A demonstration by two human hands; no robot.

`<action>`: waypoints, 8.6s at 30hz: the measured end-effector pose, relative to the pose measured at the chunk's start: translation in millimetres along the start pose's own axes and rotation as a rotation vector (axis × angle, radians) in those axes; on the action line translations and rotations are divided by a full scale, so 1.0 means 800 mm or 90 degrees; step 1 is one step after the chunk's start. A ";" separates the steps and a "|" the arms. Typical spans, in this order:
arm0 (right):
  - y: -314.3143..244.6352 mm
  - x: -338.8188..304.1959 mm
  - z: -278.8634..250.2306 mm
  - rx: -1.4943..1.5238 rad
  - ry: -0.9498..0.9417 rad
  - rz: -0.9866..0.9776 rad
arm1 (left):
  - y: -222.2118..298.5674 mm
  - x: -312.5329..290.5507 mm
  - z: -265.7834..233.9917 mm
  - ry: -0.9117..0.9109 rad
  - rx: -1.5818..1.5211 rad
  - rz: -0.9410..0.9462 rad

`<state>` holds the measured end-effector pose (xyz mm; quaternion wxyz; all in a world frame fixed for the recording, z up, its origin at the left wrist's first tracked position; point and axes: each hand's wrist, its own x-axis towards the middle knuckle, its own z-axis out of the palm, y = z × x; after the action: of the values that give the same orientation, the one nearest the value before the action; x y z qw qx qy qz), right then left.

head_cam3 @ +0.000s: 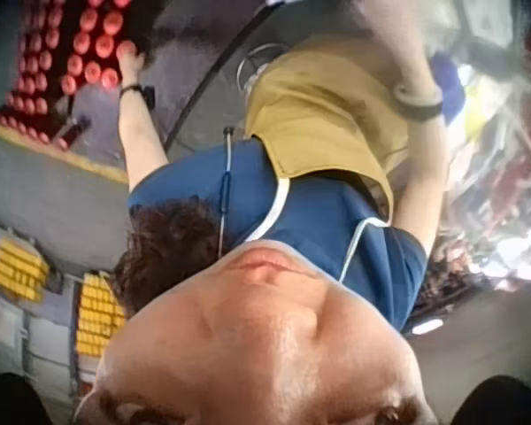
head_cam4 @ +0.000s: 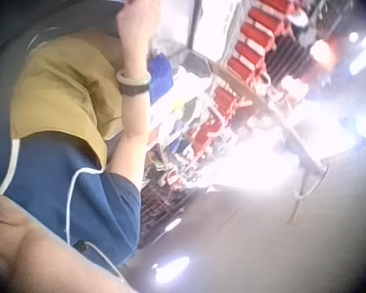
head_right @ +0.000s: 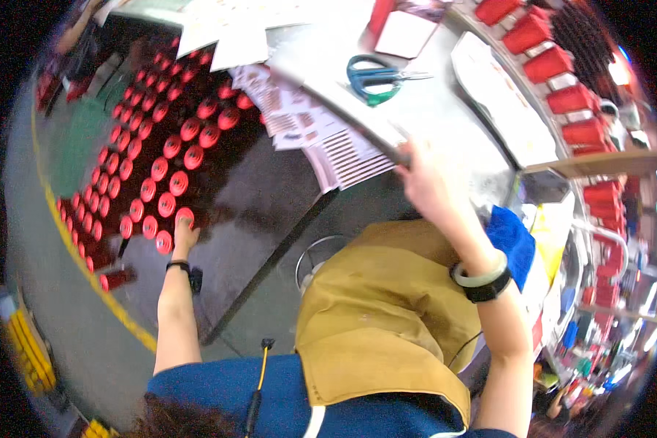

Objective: Applying decorative and gold labels to red liquor bottles on a production line.

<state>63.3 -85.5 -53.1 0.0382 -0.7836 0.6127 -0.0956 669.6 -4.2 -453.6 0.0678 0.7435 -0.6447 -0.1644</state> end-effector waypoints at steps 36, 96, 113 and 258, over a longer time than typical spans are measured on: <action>0.142 -0.297 -0.232 0.595 0.202 0.363 | 1.123 0.234 -0.433 -0.130 -0.391 0.474; 0.178 -0.292 -0.163 0.562 0.249 0.290 | 1.028 -0.146 -0.262 -0.523 -0.712 0.328; 0.176 -0.288 -0.162 0.418 0.142 0.362 | 1.021 0.022 -0.255 -0.169 -0.086 0.674; 0.260 -0.177 -0.214 0.505 0.306 0.382 | 1.015 -0.125 -0.270 -0.635 -0.755 0.348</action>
<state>-201.2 9.8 63.2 0.2154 -0.4564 0.7174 -0.4803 -30.9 -59.4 18.6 0.1928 0.2406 -0.5633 -0.7666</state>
